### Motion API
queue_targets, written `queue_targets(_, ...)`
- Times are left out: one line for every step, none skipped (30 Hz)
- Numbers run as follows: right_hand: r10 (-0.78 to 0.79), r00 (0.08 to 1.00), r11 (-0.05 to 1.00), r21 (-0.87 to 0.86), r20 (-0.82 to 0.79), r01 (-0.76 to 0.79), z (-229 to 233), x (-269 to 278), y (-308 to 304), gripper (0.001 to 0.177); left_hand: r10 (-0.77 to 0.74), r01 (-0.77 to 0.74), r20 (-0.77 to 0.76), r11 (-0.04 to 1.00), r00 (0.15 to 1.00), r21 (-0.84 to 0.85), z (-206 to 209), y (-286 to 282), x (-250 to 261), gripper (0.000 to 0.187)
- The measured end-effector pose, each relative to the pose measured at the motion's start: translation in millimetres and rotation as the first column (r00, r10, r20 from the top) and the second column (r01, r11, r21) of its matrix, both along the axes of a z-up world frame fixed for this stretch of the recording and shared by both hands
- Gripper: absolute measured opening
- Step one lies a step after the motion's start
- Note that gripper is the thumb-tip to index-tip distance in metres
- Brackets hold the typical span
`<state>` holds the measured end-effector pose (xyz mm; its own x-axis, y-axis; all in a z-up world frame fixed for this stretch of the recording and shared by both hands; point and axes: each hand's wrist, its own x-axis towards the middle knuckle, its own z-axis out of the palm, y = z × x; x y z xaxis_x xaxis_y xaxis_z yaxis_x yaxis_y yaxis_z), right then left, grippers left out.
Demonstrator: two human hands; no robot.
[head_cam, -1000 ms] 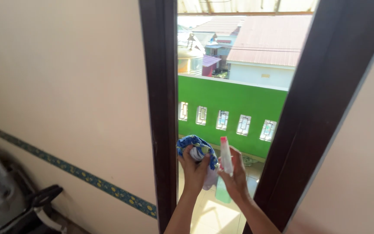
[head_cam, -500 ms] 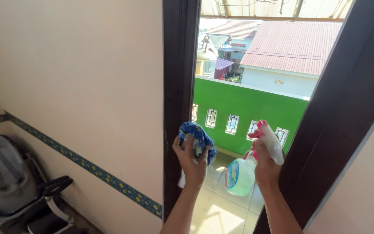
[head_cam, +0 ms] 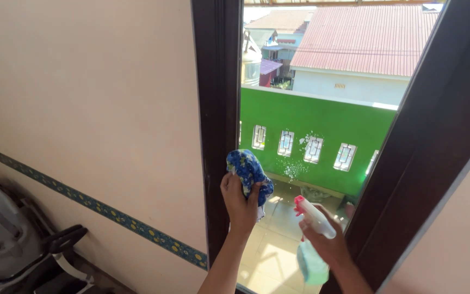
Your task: The person is spraying cleaner onto a window glass door and wiping it clean with a blue cloth.
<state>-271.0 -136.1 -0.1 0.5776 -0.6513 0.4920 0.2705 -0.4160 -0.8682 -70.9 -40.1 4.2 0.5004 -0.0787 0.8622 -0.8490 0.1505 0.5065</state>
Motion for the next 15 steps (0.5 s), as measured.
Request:
queue_targets(-0.002, 1.0, 1.0, 0.002, -0.005, 0.002, 6.4, -8.5, -4.4, 0.043, -0.002, 0.002, -0.005, 1.0, 1.0, 0.002, 1.1, -0.4, -2.9, 0.047)
queue_targets(-0.075, 0.997, 0.969, -0.238, -0.006, 0.071, 12.7, -17.1, -8.8, 0.038, 0.002, -0.002, -0.003, 1.0, 1.0, -0.002, 2.1, -0.7, -5.8, 0.055)
queue_targets(-0.143, 0.99, 0.876, -0.463, 0.01, 0.131, 19.4, -25.1, -13.3, 0.033, 0.008, -0.008, 0.0, 1.0, 1.0, -0.005, 3.3, -0.8, -8.3, 0.063)
queue_targets(-0.144, 0.99, 0.877, -0.463, 0.004, 0.129, 21.5, -31.7, -10.3, 0.033, 0.007, -0.007, -0.006, 1.0, 1.0, -0.004, 1.9, -0.5, -11.3, 0.063)
queue_targets(-0.22, 0.973, 0.767, -0.604, 0.071, 0.218, 24.5, -37.8, -8.1, 0.03, -0.009, 0.009, -0.043, 1.0, 0.999, 0.01, 1.4, -0.6, -13.9, 0.061)
queue_targets(-0.282, 0.948, 0.627, -0.719, 0.15, 0.3, 27.8, -44.3, -6.3, 0.026, -0.025, 0.026, -0.081, 0.999, 0.996, 0.023, 1.0, -1.2, -16.9, 0.059)
queue_targets(-0.285, 0.947, 0.628, -0.718, 0.146, 0.3, 22.8, -47.5, -8.3, 0.026, -0.028, 0.03, -0.084, 0.999, 0.996, 0.026, 0.2, -1.0, -19.9, 0.059)
queue_targets(-0.362, 0.912, 0.575, -0.724, 0.194, 0.382, 18.0, -51.2, -10.7, 0.023, -0.014, 0.016, -0.053, 0.999, 0.999, 0.03, -0.4, -1.2, -23.3, 0.058)
queue_targets(-0.432, 0.868, 0.514, -0.723, 0.247, 0.461, 14.2, -53.4, -13.8, 0.02, 0.0, 0.0, -0.017, 0.999, 1.0, 0.032, 0.7, -2.0, -25.3, 0.057)
queue_targets(-0.434, 0.867, 0.514, -0.722, 0.246, 0.463, 19.0, -54.8, -11.9, 0.02, -0.002, 0.003, -0.017, 0.999, 1.0, 0.033, 3.9, -3.8, -27.1, 0.057)
queue_targets(-0.438, 0.85, 0.498, -0.708, 0.294, 0.501, 23.6, -56.3, -10.0, 0.018, -0.007, 0.006, 0.012, 0.999, 1.0, 0.049, 7.1, -5.6, -28.8, 0.053)
queue_targets(-0.44, 0.831, 0.482, -0.691, 0.34, 0.538, 28.5, -57.9, -8.3, 0.017, -0.011, 0.009, 0.04, 0.998, 0.999, 0.064, 10.6, -7.6, -30.8, 0.049)
queue_targets(-0.445, 0.827, 0.48, -0.689, 0.343, 0.544, 34.5, -58.9, -12.9, 0.017, -0.017, 0.014, 0.044, 0.998, 0.999, 0.065, 19.0, -12.5, -31.4, 0.049)
queue_targets(-0.431, 0.822, 0.496, -0.664, 0.372, 0.56, 40.6, -59.7, -17.6, 0.018, 0.014, -0.018, 0.11, 0.999, 0.994, 0.037, 27.5, -17.5, -32.0, 0.053)
queue_targets(-0.417, 0.816, 0.511, -0.639, 0.4, 0.575, 46.8, -60.7, -22.6, 0.02, 0.045, -0.046, 0.174, 0.999, 0.984, 0.006, 35.8, -23.0, -32.6, 0.057)
